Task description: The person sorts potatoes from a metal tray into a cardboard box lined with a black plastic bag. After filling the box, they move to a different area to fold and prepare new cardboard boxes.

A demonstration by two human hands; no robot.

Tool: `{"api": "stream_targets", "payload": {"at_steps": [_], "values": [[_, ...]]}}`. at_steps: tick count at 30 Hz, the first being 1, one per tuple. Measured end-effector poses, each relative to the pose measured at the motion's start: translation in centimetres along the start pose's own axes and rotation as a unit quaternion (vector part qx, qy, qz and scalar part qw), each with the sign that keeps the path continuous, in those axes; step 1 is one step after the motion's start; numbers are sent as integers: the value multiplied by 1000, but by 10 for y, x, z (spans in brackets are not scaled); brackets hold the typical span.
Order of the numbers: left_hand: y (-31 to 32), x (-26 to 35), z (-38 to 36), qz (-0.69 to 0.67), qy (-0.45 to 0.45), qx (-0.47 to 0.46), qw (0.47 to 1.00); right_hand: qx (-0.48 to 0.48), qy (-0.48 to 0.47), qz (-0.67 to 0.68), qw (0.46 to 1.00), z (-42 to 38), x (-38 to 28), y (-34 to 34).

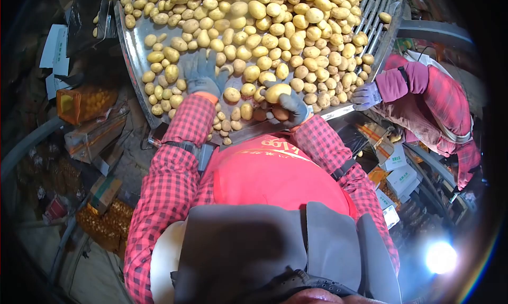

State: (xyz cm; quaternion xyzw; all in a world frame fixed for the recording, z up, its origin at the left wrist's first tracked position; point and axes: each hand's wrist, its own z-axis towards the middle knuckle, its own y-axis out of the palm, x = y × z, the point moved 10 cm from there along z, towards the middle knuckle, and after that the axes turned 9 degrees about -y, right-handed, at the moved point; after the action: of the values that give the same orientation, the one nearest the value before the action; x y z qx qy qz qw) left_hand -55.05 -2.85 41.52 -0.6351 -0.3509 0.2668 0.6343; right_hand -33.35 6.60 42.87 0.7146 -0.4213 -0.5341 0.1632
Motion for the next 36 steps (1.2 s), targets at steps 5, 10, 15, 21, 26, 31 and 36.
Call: {"api": "stream_targets", "payload": {"at_steps": [5, 10, 15, 21, 26, 31, 36], "values": [[12, 25, -54, -41, 74, 41, 996, 117, -6, 166, 979, -12, 1, -10], [11, 27, -58, -81, 65, -8, 995, 35, -60, 240, 968, -26, -12, -30], [6, 34, -50, -49, 94, 3, 994, -99, -115, 363, 919, -70, -42, -21], [-8, 54, -69, 59, 46, 46, 996, 70, -174, 381, 905, -150, -60, -73], [-10, 179, -135, -82, 225, 52, 970, 28, -269, 328, 905, -215, -78, -128], [13, 255, -167, 0, 310, -46, 950, 243, -264, 342, 869, -313, -43, -204], [20, 254, -175, 8, 325, -10, 946, 519, -226, 376, 733, -432, 73, -289]]}}
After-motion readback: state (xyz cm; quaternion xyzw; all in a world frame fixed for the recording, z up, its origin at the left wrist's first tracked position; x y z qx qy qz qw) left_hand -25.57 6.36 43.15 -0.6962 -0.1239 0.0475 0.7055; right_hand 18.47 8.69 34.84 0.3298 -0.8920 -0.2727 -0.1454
